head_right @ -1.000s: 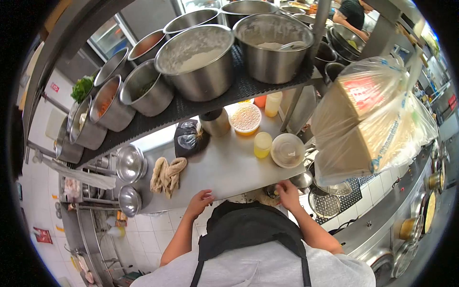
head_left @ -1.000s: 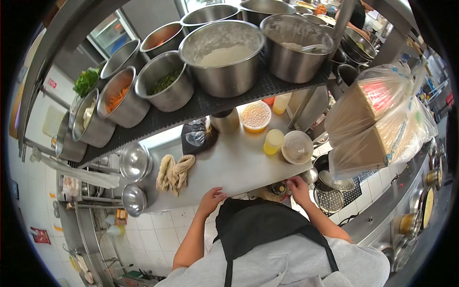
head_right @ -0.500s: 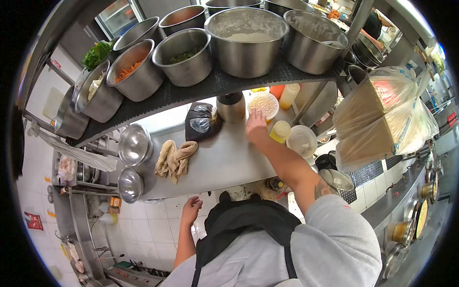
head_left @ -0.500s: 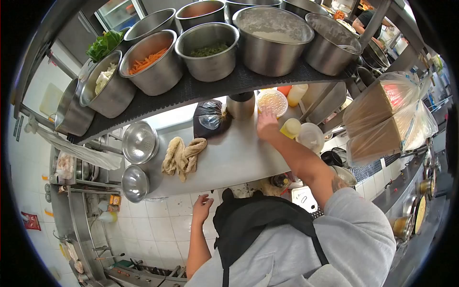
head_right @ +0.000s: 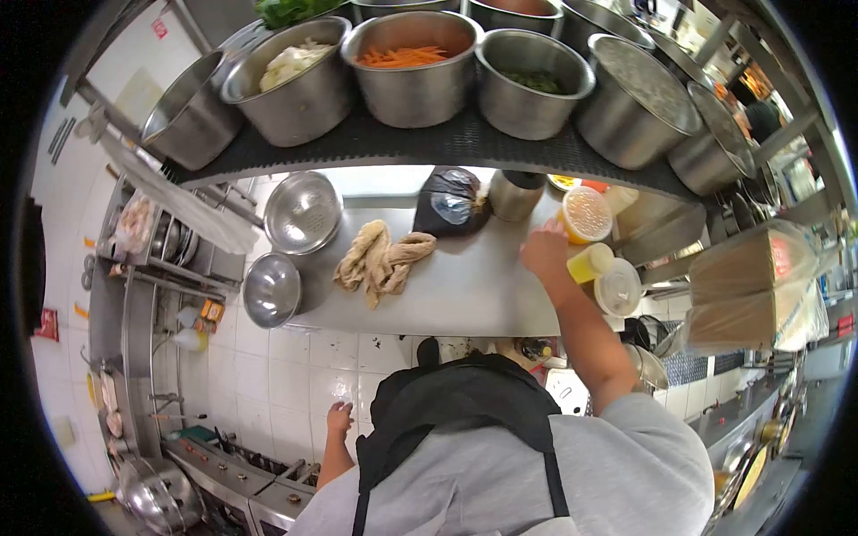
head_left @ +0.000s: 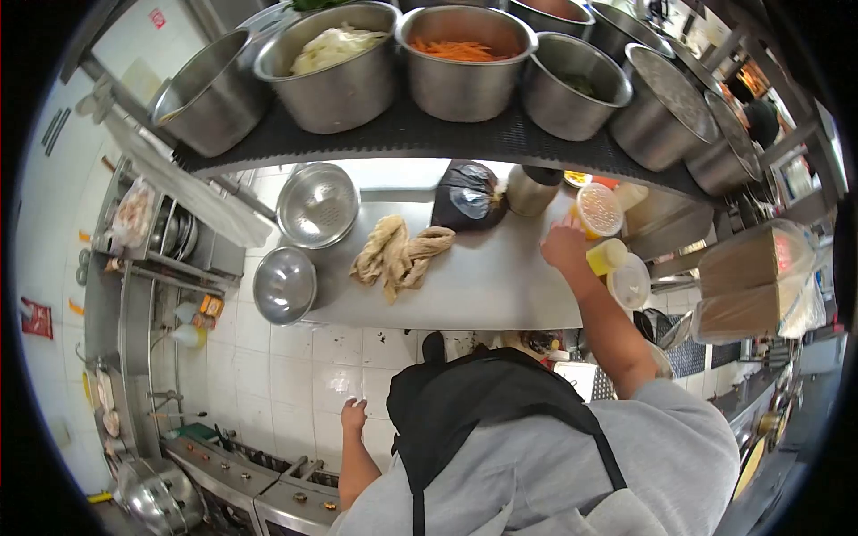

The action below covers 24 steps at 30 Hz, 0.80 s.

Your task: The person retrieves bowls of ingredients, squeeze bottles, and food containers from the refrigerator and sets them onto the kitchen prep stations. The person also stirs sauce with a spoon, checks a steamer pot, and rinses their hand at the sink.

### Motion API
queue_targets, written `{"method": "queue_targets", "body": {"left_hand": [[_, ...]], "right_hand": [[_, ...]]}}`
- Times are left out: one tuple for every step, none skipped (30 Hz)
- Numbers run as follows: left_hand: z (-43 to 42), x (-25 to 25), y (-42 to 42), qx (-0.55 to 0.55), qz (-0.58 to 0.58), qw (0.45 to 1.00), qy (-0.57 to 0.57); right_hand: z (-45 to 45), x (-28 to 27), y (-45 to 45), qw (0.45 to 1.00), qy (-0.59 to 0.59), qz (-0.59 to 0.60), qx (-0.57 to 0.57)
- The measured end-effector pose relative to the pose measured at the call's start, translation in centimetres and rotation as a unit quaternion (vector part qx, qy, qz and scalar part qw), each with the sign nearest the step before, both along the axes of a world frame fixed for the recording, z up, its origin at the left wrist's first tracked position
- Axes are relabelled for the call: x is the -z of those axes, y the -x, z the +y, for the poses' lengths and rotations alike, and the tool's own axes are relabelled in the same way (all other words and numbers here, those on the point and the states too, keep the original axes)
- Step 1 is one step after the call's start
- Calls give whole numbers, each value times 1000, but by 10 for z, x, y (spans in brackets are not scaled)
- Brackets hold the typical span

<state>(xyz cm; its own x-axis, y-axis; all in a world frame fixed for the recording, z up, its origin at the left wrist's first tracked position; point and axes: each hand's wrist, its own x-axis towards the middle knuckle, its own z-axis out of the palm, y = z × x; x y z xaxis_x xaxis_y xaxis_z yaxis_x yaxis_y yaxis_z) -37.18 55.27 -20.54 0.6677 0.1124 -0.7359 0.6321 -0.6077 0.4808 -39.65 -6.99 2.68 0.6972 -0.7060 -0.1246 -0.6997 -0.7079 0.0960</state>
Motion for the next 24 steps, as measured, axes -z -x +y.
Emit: {"method": "queue_targets", "body": {"left_hand": [[20,5,9,-61,23,998,-6],[34,8,16,-121,47,991,-12],[43,9,23,-135,48,989,-37],[53,12,35,-151,51,985,-64],[68,13,52,-169,57,980,-93],[84,27,63,-82,8,986,-144],[106,63,73,4,-40,980,-195],[119,76,89,90,-85,962,-245],[108,61,93,48,-53,975,-211],[99,49,90,3,-22,984,-175],[102,61,90,23,-57,983,-175],[83,35,88,-16,-92,979,-184],[70,22,84,-38,-119,974,-190],[62,14,83,-58,-146,968,-195],[54,-1,81,-80,-155,967,-184],[49,-11,78,-100,-165,966,-172],[55,-8,74,-89,-168,958,-214],[61,-3,77,-77,-165,950,-254],[55,-14,78,-118,-163,943,-266],[47,-35,76,-158,-162,933,-280],[39,-53,76,-215,-158,932,-245],[35,-62,79,-272,-160,926,-209],[38,-55,89,-280,-187,920,-199],[43,-39,98,-285,-215,915,-189]], "right_hand": [[5,23,3,995,-43,-79,-53],[11,48,10,979,-86,-154,-104],[31,46,16,963,-144,-173,-148],[54,39,20,942,-204,-188,-191],[70,42,21,916,-306,-168,-196],[85,46,21,880,-407,-142,-199],[100,48,25,854,-455,-133,-214],[113,51,27,825,-502,-123,-229],[123,56,26,805,-534,-98,-238],[133,62,24,784,-566,-71,-245],[144,68,22,761,-596,-42,-251],[154,70,18,747,-608,-18,-270],[164,67,13,732,-618,5,-287],[174,67,7,719,-625,29,-304],[185,70,2,710,-625,33,-325],[197,72,-2,701,-623,36,-344],[208,76,-9,693,-621,40,-364],[221,80,-16,701,-607,76,-368],[236,85,-24,706,-591,115,-372],[251,91,-31,710,-575,151,-377],[266,100,-33,716,-568,149,-378],[282,111,-39,722,-560,141,-382],[296,125,-42,728,-550,129,-388],[309,142,-41,729,-560,101,-381]]}}
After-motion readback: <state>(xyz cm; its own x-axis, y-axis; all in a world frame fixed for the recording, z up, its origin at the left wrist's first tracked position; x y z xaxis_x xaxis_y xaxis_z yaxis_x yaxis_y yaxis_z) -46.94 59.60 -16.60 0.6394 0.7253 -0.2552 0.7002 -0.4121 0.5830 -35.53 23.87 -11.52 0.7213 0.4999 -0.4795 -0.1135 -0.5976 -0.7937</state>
